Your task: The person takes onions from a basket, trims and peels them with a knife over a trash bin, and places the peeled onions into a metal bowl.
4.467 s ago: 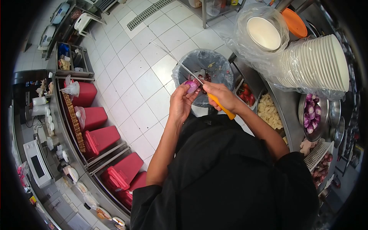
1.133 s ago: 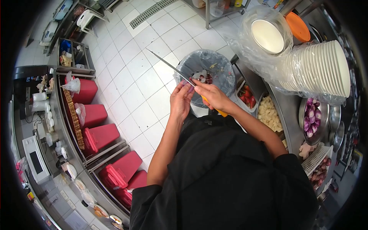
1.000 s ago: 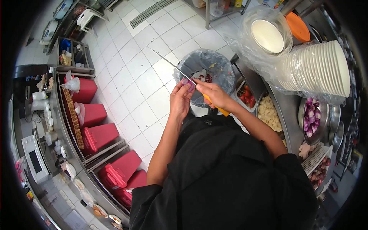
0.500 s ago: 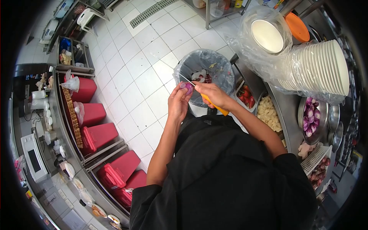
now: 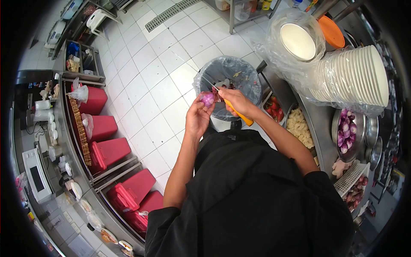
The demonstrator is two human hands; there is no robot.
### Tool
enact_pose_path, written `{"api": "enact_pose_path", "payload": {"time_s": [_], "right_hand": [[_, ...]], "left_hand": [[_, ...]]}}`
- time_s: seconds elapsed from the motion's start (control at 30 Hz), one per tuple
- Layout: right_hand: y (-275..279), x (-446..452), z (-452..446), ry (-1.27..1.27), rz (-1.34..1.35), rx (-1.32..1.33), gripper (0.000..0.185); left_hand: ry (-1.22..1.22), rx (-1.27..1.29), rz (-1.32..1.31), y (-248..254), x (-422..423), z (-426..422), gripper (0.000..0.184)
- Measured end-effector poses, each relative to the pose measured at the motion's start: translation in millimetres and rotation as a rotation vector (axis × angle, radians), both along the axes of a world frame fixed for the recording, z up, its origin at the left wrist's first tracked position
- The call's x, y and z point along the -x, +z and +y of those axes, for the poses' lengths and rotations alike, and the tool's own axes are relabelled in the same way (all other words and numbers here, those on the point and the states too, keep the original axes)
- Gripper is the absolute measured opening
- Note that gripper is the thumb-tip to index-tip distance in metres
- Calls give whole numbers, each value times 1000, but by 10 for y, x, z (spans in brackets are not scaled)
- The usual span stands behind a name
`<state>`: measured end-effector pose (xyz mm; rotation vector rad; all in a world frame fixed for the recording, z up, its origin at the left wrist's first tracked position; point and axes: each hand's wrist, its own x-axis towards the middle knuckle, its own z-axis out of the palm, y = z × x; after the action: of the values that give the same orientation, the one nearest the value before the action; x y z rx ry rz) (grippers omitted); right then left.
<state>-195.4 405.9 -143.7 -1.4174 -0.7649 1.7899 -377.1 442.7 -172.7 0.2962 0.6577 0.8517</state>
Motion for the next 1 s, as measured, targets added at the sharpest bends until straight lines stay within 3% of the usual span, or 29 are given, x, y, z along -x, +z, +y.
{"api": "enact_pose_path", "payload": {"time_s": [0.17,0.23,0.37,0.57,0.63,0.77,0.93,1.0], "right_hand": [[107,-13,-55,7,-30,-68,53],[153,-16,-64,-10,-19,-95,55],[138,-113,-3,-23,-60,-101,48],[47,-148,4,-10,-42,-104,50],[24,-122,15,-32,-49,-113,51],[35,-112,37,-57,-43,-63,52],[39,-107,74,-92,-57,-82,51],[-53,-134,148,-60,-72,-49,46]], "left_hand": [[56,92,-83,30,-5,21,40],[6,-28,3,10,-1,47,37],[-24,-16,-7,20,-4,47,35],[28,95,-59,-96,47,67,32],[88,198,-175,-80,98,62,30],[35,134,-343,-86,202,68,30],[74,166,-227,-181,237,80,30],[155,316,-33,-195,175,82,32]]}}
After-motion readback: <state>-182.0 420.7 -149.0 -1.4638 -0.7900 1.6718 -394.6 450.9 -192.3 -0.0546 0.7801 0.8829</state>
